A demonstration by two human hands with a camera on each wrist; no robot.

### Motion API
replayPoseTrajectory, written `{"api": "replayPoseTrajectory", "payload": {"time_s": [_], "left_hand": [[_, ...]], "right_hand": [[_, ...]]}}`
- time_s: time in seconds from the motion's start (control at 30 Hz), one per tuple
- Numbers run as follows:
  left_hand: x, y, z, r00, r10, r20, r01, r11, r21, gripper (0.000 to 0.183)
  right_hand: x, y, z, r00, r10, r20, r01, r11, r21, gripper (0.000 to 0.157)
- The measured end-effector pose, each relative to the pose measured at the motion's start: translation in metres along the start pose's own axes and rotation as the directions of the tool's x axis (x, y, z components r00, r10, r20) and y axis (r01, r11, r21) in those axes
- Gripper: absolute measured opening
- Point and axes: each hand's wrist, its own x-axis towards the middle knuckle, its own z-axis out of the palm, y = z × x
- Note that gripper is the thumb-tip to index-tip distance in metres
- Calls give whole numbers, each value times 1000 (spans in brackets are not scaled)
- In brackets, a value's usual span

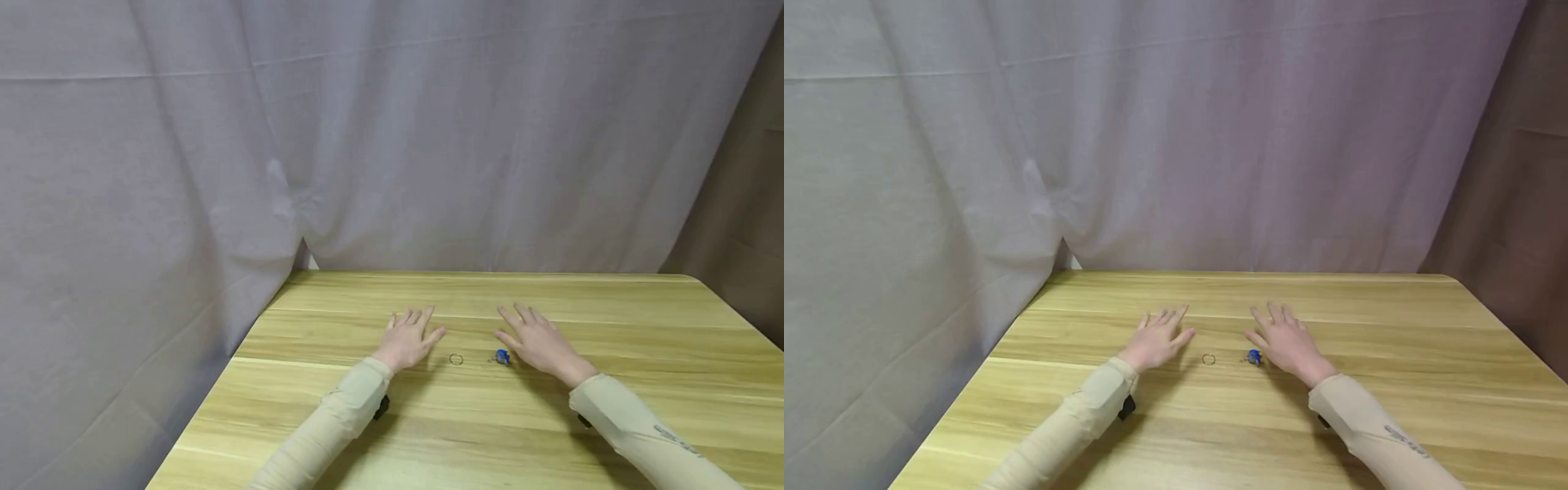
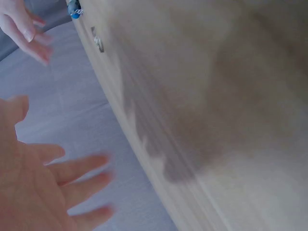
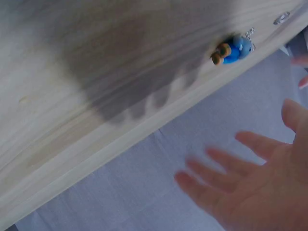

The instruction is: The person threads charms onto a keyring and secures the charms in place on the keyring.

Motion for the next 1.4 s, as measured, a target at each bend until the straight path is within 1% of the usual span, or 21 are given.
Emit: {"api": "replayPoseTrajectory", "payload": {"time_s": [0.07, 0.13, 0.2, 0.27, 0.37, 0.43, 0.5, 0.57, 0.63, 0.7, 0.73, 0.8, 0.93, 1.0, 1.2, 1.33, 1.4], "left_hand": [[1, 0, -2, 1000, 21, 13, -19, 997, -79, 68], [4, -1, -4, 998, 55, 25, -50, 982, -182, 66], [7, -2, -6, 994, 101, 47, -84, 955, -283, 61], [11, -4, -7, 985, 148, 92, -104, 923, -370, 55], [16, -5, -5, 961, 200, 190, -102, 898, -427, 51], [19, -6, -1, 941, 216, 259, -79, 888, -454, 53], [21, -6, 3, 927, 221, 302, -54, 877, -478, 55], [24, -5, 6, 925, 216, 314, -30, 863, -505, 54], [27, -3, 10, 929, 205, 308, -12, 849, -529, 53], [30, -2, 13, 935, 197, 294, -6, 840, -542, 49], [32, -1, 14, 938, 194, 287, -7, 838, -545, 45], [35, 1, 17, 940, 192, 282, -11, 843, -537, 39], [39, 5, 21, 946, 184, 266, -30, 869, -494, 26], [39, 8, 21, 949, 169, 267, -23, 880, -474, 22], [39, 16, 19, 950, 132, 284, 12, 891, -454, 19], [39, 17, 19, 949, 127, 287, 14, 897, -442, 18], [40, 17, 19, 948, 135, 287, 2, 903, -430, 19]], "right_hand": [[0, 1, -2, 1000, -16, 2, 16, 1000, 18, 54], [0, 2, -4, 999, -36, -4, 36, 998, 43, 45], [2, 3, -5, 998, -65, -17, 65, 996, 57, 36], [3, 3, -5, 995, -99, -12, 100, 992, 75, 30], [3, 3, -1, 983, -180, 25, 177, 979, 100, 27], [3, 3, 2, 970, -235, 67, 226, 967, 121, 28], [3, 3, 6, 957, -275, 93, 262, 956, 130, 29], [4, 2, 9, 950, -297, 97, 286, 951, 120, 31], [5, 3, 12, 947, -306, 94, 296, 949, 111, 29], [6, 2, 15, 946, -313, 86, 304, 947, 103, 24], [7, 2, 17, 949, -305, 86, 296, 950, 102, 21], [9, 0, 20, 950, -301, 83, 294, 952, 89, 16], [11, -4, 23, 954, -290, 83, 286, 957, 50, 13], [12, -7, 25, 952, -296, 79, 294, 955, 30, 14], [11, -10, 25, 945, -321, 66, 321, 947, 20, 19], [10, -12, 25, 943, -329, 54, 329, 944, 6, 23], [9, -13, 26, 944, -327, 54, 327, 945, 6, 24]]}}
